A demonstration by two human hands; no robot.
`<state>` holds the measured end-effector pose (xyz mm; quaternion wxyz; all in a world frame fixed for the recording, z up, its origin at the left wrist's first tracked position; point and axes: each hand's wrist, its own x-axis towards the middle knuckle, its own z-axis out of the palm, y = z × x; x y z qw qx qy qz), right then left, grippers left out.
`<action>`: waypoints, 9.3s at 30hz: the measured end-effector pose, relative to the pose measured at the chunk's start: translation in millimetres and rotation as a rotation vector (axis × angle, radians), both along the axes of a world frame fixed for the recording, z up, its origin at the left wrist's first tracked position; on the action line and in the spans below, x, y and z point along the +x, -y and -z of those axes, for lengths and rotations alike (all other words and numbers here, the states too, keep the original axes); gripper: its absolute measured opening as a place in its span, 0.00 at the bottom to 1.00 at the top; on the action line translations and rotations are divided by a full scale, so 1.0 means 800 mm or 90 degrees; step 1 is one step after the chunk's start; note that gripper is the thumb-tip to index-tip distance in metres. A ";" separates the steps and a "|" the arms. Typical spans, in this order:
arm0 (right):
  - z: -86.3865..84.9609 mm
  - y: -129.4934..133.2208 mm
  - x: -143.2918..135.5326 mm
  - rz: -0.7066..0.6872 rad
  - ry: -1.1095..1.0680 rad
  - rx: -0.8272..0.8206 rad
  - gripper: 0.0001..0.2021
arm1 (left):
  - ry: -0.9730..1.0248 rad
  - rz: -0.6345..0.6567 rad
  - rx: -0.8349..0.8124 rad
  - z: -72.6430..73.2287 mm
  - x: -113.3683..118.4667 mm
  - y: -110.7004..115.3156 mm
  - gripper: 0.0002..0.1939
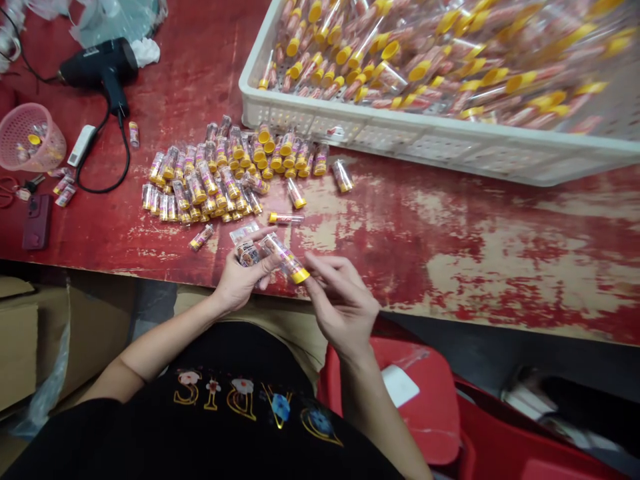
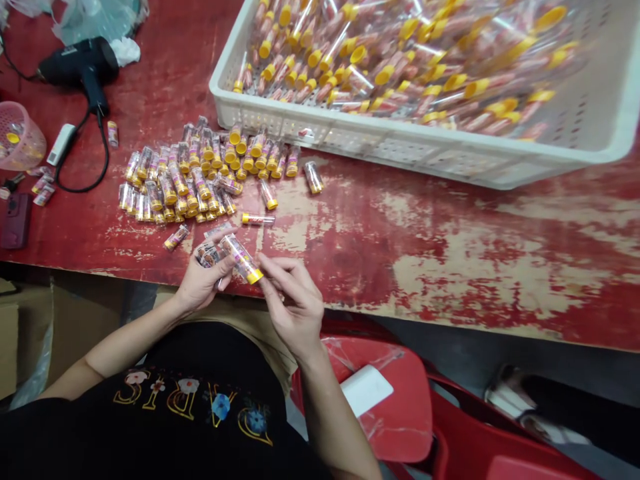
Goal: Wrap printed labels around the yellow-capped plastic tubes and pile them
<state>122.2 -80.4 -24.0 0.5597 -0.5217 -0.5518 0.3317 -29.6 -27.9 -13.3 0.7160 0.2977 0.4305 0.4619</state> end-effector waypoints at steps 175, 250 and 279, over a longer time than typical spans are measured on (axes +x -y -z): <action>-0.008 -0.002 -0.018 0.140 -0.044 -0.052 0.07 | -0.105 -0.006 -0.002 -0.016 -0.001 0.005 0.30; 0.028 -0.025 -0.067 0.002 -0.245 -0.159 0.24 | -0.099 -0.189 -0.108 -0.001 -0.015 -0.017 0.26; 0.068 -0.174 -0.101 0.146 -0.083 -0.066 0.17 | -0.062 -0.265 -0.075 0.006 -0.047 -0.027 0.24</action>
